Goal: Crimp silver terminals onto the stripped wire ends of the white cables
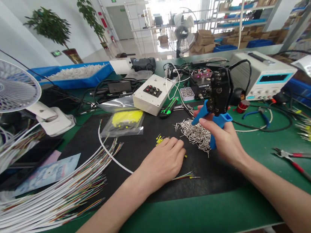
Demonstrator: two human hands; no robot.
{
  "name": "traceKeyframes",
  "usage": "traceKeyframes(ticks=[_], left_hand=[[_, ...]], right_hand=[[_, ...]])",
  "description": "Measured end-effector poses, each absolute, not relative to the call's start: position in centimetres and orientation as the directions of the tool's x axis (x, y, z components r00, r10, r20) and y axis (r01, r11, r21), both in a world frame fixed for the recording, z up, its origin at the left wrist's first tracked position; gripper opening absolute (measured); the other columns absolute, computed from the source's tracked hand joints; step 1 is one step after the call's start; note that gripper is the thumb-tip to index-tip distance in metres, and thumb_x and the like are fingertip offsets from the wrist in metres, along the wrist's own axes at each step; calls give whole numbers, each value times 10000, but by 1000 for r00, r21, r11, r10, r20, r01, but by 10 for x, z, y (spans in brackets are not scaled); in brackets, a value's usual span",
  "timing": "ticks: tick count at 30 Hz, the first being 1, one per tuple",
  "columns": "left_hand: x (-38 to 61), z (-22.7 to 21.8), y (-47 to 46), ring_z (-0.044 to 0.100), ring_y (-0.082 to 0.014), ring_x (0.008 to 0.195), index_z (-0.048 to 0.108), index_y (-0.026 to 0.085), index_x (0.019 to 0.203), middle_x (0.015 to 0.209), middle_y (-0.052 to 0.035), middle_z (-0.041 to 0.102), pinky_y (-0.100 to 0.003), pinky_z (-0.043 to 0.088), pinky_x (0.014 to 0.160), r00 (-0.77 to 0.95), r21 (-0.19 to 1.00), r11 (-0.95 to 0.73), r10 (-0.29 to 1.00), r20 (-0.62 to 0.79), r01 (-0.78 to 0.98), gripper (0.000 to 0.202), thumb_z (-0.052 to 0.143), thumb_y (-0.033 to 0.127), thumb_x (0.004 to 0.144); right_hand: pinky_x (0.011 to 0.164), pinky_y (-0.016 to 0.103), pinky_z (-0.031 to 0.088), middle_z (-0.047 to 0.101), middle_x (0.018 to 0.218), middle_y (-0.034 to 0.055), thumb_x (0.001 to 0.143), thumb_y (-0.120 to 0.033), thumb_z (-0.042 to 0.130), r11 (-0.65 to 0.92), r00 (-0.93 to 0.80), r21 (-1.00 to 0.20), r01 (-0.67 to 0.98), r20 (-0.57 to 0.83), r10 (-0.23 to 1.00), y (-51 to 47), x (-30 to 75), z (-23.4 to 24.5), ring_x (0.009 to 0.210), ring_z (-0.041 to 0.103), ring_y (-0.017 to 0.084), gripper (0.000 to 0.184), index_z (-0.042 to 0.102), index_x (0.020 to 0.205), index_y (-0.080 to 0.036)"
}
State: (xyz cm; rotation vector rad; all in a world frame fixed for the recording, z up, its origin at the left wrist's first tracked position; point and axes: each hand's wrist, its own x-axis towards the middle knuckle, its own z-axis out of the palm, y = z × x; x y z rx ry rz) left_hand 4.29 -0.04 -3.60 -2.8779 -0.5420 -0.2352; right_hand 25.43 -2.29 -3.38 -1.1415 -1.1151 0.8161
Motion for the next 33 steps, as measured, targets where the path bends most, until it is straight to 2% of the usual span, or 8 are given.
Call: traceKeyframes(ticks=[4, 7, 10, 12, 15, 18, 23, 33], left_hand=[[32, -39, 1, 568, -219, 987, 576, 125, 1091, 1117, -120, 631, -384, 461, 885, 808, 157, -891, 453, 376, 426, 165, 420, 149, 1044], [23, -35, 2, 595, -174, 903, 542, 156, 1101, 1021, -74, 631, -335, 477, 828, 577, 491, -737, 672, 464, 464, 123, 440, 197, 1047], [15, -26, 6, 618, -149, 823, 553, 178, 1129, 955, -45, 641, -300, 499, 779, 320, 813, -462, 877, 359, 354, 167, 482, 301, 1042], [12, -21, 11, 635, -144, 814, 586, 173, 1145, 961, -46, 662, -287, 516, 777, 251, 933, -306, 934, 256, 188, 224, 532, 351, 1020], [9, -17, 17, 658, -143, 829, 644, 151, 1142, 987, -64, 690, -277, 526, 787, 243, 987, -158, 957, 156, -11, 283, 637, 370, 962], [8, -18, 18, 675, -148, 859, 670, 149, 1132, 1005, -79, 704, -274, 530, 811, 266, 988, -83, 957, 116, -130, 292, 702, 350, 923], [10, -19, 14, 621, -107, 819, 676, 162, 1113, 953, -46, 668, -229, 494, 785, 221, 971, -93, 965, 142, -220, 233, 685, 322, 943], [14, -23, 4, 555, -95, 754, 647, 170, 1093, 880, -15, 617, -228, 456, 743, 284, 967, -59, 950, 131, -248, 250, 635, 392, 978]], right_hand=[[1147, 549, 409, 725, 1266, 63, 878, -394, 723, 228, 246, -973, -44, 210, 946, -25, 254, -33, 1242, 632, 297, 439, 670, 1289, -247], [1148, 548, 410, 731, 1252, 63, 875, -347, 712, 169, 153, -971, -170, 143, 978, -31, 252, -25, 1239, 636, 294, 424, 671, 1286, -255], [1118, 572, 437, 715, 1281, 80, 888, -310, 627, 21, -83, -946, -325, 50, 995, -43, 246, -10, 1253, 628, 313, 415, 663, 1298, -252], [1073, 595, 469, 706, 1290, 99, 883, -316, 567, -129, -298, -902, -411, -1, 954, -52, 240, -1, 1258, 622, 335, 433, 664, 1298, -240], [1043, 639, 472, 705, 1282, 127, 847, -325, 550, -362, -560, -806, -468, -47, 827, -63, 233, 5, 1274, 608, 370, 487, 661, 1308, -214], [1020, 673, 471, 664, 1352, 149, 808, -281, 564, -513, -684, -721, -466, -75, 725, -69, 227, 3, 1342, 543, 399, 557, 624, 1355, -195], [989, 684, 479, 598, 1434, 181, 770, -205, 562, -617, -768, -661, -426, -96, 633, -74, 219, -7, 1411, 455, 419, 635, 575, 1404, -168], [990, 547, 504, 632, 1397, 177, 731, -275, 573, -726, -852, -598, -340, -131, 507, -80, 214, -11, 1329, 563, 387, 655, 594, 1374, -150]])
